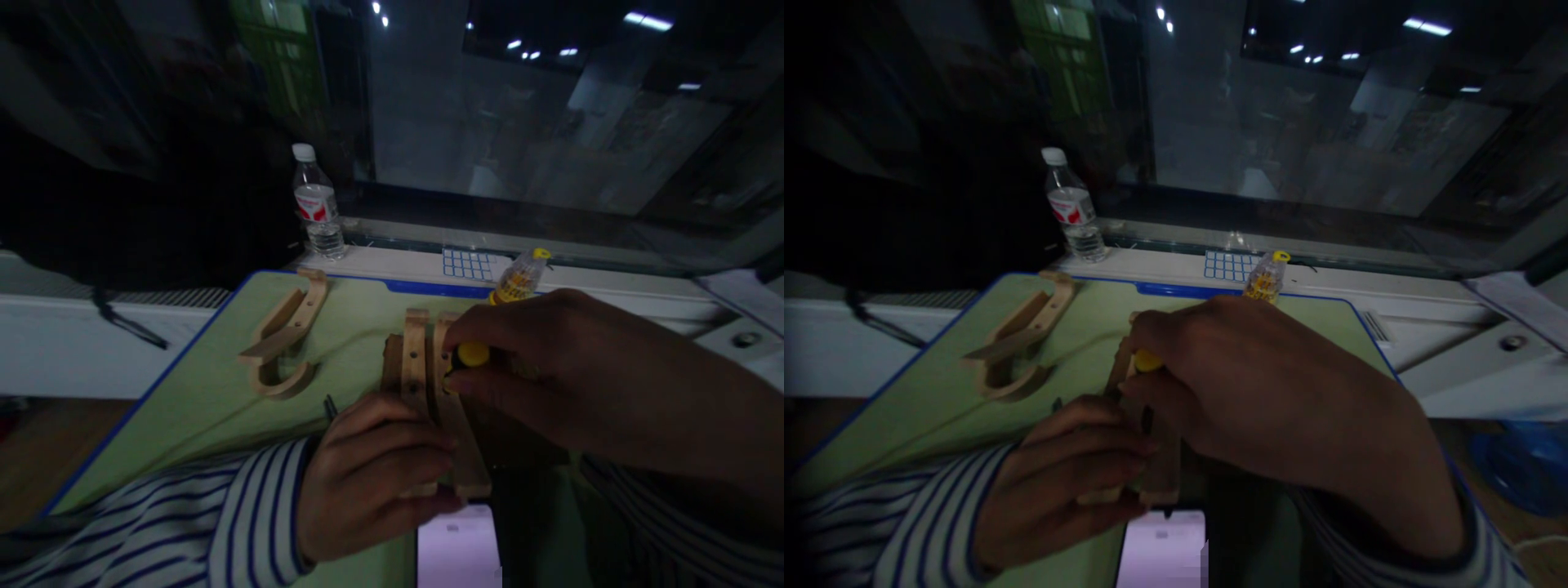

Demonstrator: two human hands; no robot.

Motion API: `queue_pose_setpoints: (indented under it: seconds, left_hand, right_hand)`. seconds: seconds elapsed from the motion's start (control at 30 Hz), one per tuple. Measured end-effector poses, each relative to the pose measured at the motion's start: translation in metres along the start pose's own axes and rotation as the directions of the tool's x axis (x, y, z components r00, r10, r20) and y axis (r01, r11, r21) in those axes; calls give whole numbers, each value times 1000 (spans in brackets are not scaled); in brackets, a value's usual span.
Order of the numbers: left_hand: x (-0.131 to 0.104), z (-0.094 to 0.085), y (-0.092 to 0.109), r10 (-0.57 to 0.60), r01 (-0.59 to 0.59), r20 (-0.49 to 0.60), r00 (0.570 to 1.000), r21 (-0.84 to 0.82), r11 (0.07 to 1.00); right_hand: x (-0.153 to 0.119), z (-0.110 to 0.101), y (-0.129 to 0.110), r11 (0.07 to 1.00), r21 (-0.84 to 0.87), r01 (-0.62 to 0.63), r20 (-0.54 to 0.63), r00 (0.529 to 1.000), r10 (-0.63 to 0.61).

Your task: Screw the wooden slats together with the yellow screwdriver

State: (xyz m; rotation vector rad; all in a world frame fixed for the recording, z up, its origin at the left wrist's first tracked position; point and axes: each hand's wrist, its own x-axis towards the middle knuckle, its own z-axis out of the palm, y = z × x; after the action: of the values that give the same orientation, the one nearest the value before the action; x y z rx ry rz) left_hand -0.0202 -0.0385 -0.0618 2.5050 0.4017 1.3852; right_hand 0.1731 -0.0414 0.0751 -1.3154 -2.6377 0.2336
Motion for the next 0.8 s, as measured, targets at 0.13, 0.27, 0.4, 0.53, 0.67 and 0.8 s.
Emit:
queue_pose_setpoints:
  seconds: [0.13, 0.27, 0.4, 0.53, 0.67, 0.8]
  left_hand:
    - [1, 0, -1, 22, -22, -17, 1000, -7, 1000]
    - [4, -3, -1, 29, -29, 7, 1000, -13, 999]
    - [7, -6, 0, 67, -65, 38, 997, -51, 997]
    - [9, -8, 1, 72, -70, 20, 997, -92, 993]
    - [8, -6, 1, 85, -82, 22, 996, -120, 989]
    - [4, -1, -1, 74, -77, -31, 997, -134, 988]
  right_hand:
    - [0, 0, 0, 1000, 20, 12, -11, 1000, -12]
    - [1, 0, 1, 994, 86, 70, -10, 998, -69]
    - [4, 0, 3, 984, 137, 114, -11, 993, -114]
    - [3, -1, 5, 979, 167, 115, 2, 993, -117]
    - [-2, -1, 6, 977, 182, 109, -5, 994, -110]
    - [-7, -4, 4, 968, 212, 131, 28, 990, -140]
